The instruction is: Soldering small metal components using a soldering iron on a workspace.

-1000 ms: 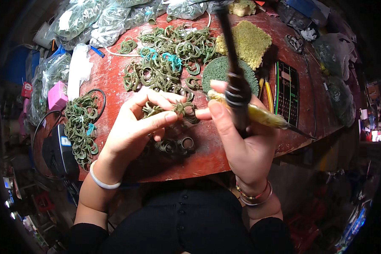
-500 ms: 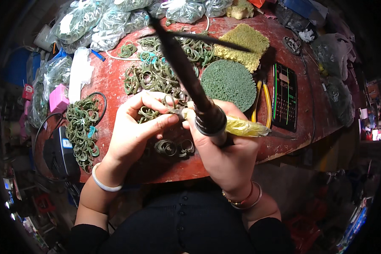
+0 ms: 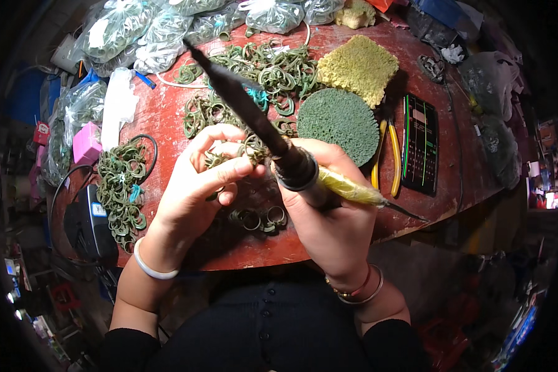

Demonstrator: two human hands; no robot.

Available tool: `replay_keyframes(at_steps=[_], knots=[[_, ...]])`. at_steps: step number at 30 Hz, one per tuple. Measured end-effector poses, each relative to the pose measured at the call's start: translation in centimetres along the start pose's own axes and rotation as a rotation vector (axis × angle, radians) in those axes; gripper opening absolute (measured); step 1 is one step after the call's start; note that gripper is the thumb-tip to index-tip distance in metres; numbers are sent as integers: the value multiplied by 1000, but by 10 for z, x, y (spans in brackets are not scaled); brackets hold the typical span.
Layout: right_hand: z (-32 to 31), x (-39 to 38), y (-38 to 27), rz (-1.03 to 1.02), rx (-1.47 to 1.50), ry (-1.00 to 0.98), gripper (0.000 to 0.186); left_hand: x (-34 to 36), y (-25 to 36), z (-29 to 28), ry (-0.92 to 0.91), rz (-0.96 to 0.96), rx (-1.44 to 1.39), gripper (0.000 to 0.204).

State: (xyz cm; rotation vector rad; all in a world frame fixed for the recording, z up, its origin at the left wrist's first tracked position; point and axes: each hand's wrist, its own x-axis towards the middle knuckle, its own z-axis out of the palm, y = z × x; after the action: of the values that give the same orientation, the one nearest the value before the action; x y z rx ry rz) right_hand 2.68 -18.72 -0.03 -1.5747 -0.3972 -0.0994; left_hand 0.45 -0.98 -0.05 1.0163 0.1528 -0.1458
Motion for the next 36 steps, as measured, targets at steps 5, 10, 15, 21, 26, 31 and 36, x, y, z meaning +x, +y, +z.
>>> replay_keyframes(at_steps=[5,10,15,21,26,31,36], knots=[[7,-7,-3,110,169,44,21,0,2,2,60,8,63,43],[6,-5,-4,48,129,133,21,-1,3,1,32,-3,20,44],[5,0,-1,8,99,71,22,0,0,1,-26,-61,-37,40],[3,-3,1,42,102,3,21,-1,0,-5,-89,-94,-134,35],[4,-7,-12,218,248,-6,22,-2,-2,-2,-47,-29,-7,36],[2,0,-9,49,157,23,23,-2,-1,4,10,-13,-6,39],[3,-2,-15,210,190,-9,19,-1,-3,-2,-19,38,32,34]])
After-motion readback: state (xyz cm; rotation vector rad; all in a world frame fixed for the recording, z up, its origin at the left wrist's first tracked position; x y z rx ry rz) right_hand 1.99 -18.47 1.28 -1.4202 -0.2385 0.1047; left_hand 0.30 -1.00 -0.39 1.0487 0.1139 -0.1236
